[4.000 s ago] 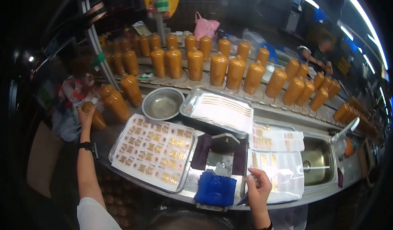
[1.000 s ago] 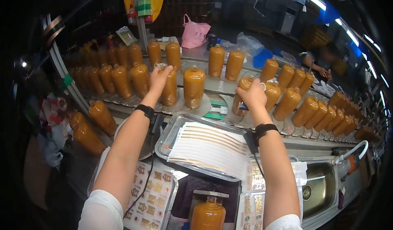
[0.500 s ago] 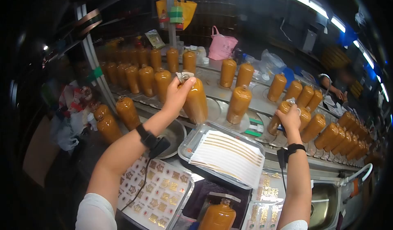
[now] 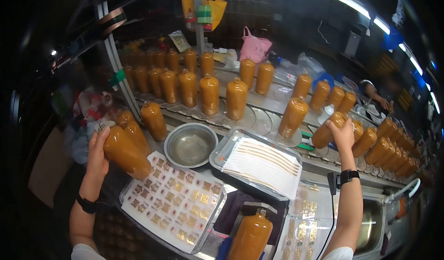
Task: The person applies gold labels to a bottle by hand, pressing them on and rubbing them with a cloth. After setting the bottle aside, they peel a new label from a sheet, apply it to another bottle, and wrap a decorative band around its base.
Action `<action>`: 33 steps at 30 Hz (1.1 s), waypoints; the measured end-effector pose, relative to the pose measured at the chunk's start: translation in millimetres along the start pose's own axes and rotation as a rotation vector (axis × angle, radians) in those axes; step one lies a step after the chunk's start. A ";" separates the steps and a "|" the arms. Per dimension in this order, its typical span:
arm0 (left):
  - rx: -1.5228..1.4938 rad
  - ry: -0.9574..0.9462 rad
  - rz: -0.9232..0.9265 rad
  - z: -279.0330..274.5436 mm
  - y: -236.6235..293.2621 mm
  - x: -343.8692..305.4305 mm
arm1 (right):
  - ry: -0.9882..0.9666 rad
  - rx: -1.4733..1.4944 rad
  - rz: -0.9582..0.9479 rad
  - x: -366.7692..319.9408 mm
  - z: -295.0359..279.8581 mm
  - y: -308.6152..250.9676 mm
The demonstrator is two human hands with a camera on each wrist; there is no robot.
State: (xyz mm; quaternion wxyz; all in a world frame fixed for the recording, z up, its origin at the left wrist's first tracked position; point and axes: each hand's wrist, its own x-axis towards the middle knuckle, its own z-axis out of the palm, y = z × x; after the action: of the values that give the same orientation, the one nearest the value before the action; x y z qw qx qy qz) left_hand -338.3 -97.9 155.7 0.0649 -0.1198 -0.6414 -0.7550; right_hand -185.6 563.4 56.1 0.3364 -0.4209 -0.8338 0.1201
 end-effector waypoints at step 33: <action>0.128 -1.026 -0.062 482.7 -123.7 -12.4 | -0.409 0.647 -0.250 -120.3 -160.3 -56.8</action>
State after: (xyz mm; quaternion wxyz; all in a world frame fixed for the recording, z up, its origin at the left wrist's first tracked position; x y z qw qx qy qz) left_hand -310.4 397.3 106.3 -0.2732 -0.4512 -0.6388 -0.5600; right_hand -64.3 420.9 147.6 0.2908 -0.1560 -0.8475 0.4159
